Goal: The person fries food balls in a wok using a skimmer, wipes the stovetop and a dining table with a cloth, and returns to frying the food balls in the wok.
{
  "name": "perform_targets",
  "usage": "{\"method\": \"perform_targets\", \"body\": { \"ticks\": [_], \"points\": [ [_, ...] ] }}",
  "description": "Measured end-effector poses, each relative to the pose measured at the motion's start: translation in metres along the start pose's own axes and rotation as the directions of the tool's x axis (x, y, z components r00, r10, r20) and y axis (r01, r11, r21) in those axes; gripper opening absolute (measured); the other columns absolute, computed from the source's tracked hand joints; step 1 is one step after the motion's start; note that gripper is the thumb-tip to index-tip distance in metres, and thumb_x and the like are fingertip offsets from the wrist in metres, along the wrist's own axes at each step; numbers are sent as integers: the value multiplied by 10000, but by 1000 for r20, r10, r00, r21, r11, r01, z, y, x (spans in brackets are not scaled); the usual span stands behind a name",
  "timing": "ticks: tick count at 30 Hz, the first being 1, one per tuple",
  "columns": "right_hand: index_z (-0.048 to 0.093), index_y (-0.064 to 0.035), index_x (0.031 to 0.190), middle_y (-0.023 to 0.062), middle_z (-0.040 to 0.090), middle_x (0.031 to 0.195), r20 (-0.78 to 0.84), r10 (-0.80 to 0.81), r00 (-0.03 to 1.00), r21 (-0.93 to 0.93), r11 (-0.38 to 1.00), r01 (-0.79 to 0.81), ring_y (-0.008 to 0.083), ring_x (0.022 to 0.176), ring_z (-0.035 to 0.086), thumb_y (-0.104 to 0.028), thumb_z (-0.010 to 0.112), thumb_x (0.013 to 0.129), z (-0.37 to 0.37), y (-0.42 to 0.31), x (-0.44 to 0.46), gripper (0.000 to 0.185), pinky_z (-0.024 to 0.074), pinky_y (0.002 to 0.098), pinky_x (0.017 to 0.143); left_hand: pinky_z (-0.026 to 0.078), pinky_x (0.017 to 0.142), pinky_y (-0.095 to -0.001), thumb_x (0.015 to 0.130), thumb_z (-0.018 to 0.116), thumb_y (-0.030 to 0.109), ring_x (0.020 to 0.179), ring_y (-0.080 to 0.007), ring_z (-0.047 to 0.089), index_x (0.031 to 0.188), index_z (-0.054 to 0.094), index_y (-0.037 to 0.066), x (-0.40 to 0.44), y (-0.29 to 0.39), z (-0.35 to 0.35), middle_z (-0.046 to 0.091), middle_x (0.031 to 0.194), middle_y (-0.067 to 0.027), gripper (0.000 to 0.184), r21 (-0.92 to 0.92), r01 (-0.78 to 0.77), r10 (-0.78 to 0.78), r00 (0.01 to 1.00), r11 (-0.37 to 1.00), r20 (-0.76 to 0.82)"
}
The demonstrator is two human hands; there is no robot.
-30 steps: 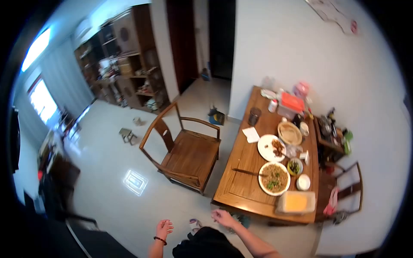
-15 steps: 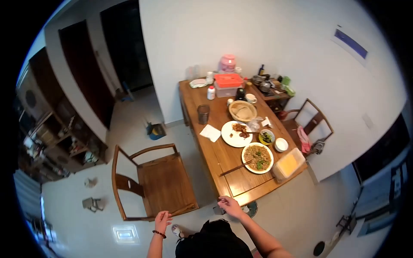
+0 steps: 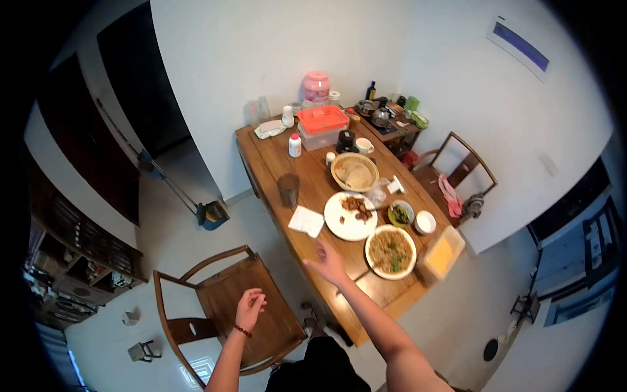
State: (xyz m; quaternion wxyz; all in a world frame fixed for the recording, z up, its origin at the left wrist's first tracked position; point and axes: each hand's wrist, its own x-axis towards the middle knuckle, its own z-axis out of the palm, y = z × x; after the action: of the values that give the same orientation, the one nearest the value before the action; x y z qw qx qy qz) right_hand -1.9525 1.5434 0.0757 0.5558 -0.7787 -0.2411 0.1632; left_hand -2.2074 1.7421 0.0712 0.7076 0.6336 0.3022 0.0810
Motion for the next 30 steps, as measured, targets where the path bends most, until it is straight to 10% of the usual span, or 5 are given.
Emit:
{"method": "perform_targets", "body": {
  "ticks": [10, 21, 24, 28, 30],
  "points": [
    [220, 41, 1540, 252, 409, 1520, -199, -24, 980, -158, 987, -8, 367, 1410, 418, -316, 950, 626, 68, 71, 276, 1223, 342, 412, 1175, 526, 795, -257, 953, 706, 163, 909, -97, 630, 1250, 579, 52, 123, 19, 26, 680, 1054, -31, 342, 50, 3, 5, 986, 999, -165],
    [424, -19, 1437, 201, 540, 1425, -116, -28, 993, 60, 998, 35, 342, 1321, 526, -275, 932, 650, 75, 81, 312, 972, 445, 412, 1080, 534, 817, -254, 933, 736, 157, 906, -88, 630, 1223, 593, 59, 147, 27, 19, 676, 1054, -37, 338, -25, 84, -87, 988, 996, -125],
    [352, 3, 1497, 215, 466, 1496, -128, -120, 984, -165, 981, 99, 357, 1382, 459, -294, 923, 671, 73, 60, 304, 1048, 387, 428, 1138, 402, 1107, -382, 882, 798, 288, 1288, -247, 503, 1462, 374, -21, 221, 57, 9, 517, 1399, -180, 782, 147, -178, 180, 984, 973, 0],
    [246, 14, 1552, 238, 375, 1563, 77, -378, 923, -183, 904, 385, 369, 1457, 361, -362, 924, 668, 81, 13, 388, 1176, 321, 419, 1188, 255, 1213, -440, 759, 838, 543, 1509, -351, 234, 1584, 65, -44, 517, 86, -16, 174, 1641, -259, 1274, -70, -165, 132, 931, 984, -341],
    [238, 27, 1551, 256, 358, 1570, 201, -238, 950, -164, 948, 272, 365, 1467, 353, -401, 923, 666, 113, 83, 368, 1198, 313, 420, 1192, 368, 1145, -433, 731, 845, 550, 1397, -330, 442, 1479, 385, -46, 525, 5, 33, 443, 1494, -268, 1062, 76, 56, -30, 952, 996, -305]
  ]
}}
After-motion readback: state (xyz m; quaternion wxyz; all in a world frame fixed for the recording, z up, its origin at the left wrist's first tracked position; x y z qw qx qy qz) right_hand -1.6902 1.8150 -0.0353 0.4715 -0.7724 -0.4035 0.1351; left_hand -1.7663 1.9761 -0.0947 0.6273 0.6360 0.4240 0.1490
